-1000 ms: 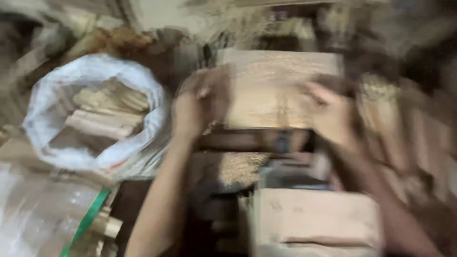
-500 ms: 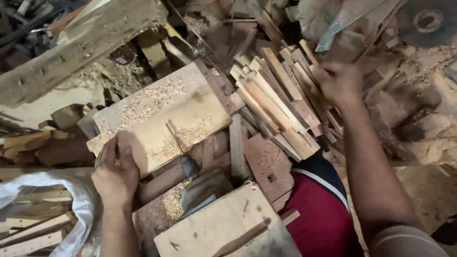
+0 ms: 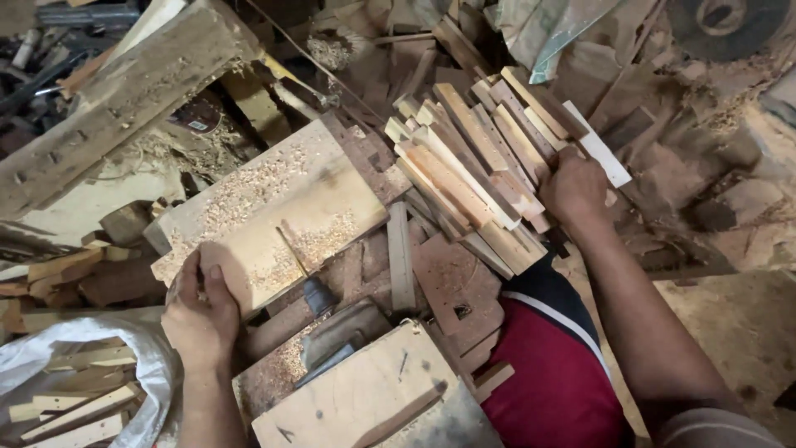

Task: Using a stationary drill machine to drill holes into small rectangular wooden blocks in a workshop environment.

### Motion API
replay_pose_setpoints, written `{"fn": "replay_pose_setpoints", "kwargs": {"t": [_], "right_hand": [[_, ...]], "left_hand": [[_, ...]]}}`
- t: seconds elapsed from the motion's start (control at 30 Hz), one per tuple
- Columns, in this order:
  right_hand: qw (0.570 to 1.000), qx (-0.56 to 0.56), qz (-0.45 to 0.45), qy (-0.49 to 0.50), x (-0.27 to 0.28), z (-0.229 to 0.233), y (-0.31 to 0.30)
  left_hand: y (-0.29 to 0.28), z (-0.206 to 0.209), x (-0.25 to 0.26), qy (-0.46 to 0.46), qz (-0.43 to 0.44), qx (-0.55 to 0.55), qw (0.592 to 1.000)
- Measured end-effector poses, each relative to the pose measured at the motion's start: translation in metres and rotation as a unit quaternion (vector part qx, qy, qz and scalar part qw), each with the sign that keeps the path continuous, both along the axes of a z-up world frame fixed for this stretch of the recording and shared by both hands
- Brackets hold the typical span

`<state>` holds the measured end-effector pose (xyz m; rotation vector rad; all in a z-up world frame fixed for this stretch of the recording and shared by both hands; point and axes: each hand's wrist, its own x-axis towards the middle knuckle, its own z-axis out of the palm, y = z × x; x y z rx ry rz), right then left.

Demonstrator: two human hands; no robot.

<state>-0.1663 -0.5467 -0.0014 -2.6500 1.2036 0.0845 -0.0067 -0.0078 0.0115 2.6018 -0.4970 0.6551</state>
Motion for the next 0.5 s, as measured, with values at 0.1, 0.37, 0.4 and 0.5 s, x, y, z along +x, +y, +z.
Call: {"fn": "replay_pose_setpoints", "kwargs": {"t": [0.1,0.37,0.4,0.5], "right_hand": [[0.988,0.126,-0.083,-0.040,0.008,0.032,0.010],[0.981,0.103,-0.014,-0.164,-0.004,0.057,-0.005],[0.970,0.138,-0.019,-0.198,-0.003,0.076,0.009],[0.927,0.156,0.123,-0.317,0.023,0.092,0.056]], "left_hand": [[0.000,0.001,0.001,0.002,0.005,-0.004,1.000],[-0.003,0.018,-0.001,-0.022,0.007,-0.025,0.999],[-0.006,0.026,-0.001,-0.015,-0.008,-0.060,0.998],[-0.008,0.046,-0.004,-0.016,-0.025,-0.092,0.995]]}}
